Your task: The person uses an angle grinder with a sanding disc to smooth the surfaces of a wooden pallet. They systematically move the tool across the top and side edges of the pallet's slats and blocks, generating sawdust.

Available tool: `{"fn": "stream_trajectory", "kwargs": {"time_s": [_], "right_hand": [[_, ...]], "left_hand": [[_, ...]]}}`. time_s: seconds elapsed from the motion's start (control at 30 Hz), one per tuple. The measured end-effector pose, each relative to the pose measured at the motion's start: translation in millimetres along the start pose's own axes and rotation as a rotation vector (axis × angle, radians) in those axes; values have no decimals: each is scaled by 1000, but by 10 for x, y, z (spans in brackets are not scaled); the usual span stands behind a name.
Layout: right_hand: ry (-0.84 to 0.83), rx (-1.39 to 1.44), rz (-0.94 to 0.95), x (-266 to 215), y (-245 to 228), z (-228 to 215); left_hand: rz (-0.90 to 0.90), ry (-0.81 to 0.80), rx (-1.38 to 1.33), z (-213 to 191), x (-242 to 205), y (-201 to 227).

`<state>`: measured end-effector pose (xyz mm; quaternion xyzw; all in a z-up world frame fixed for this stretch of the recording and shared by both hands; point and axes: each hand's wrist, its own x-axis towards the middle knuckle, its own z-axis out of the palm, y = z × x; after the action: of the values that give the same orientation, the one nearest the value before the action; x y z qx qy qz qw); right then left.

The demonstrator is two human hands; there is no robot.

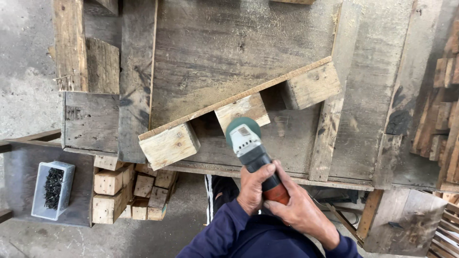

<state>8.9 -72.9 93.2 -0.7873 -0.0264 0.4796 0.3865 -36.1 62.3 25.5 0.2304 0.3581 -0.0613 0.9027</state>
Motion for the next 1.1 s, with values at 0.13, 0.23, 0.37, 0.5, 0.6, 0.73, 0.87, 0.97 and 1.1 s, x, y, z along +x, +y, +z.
{"fn": "stream_trajectory", "kwargs": {"time_s": [0.13,0.23,0.37,0.5,0.6,0.73,0.87,0.97,1.1], "right_hand": [[-17,-2,-13,113,-87,-7],[2,-5,92,101,-76,-105],[31,-4,113,115,-33,-250],[41,-46,227,133,52,-331],[62,0,184,161,99,-379],[101,7,200,154,157,-441],[145,7,226,166,205,-485],[188,-56,239,177,189,-460],[177,-23,262,128,62,-305]], "left_hand": [[15,-45,-32,-40,92,67],[12,-84,-20,13,181,-85],[-8,-112,-3,121,321,-218],[-59,-140,-11,196,387,-225],[-108,-112,-14,262,427,-248],[-99,-137,0,314,526,-316],[-113,-180,10,384,595,-327],[-129,-205,22,432,654,-271],[-125,-211,22,340,552,-193]]}}
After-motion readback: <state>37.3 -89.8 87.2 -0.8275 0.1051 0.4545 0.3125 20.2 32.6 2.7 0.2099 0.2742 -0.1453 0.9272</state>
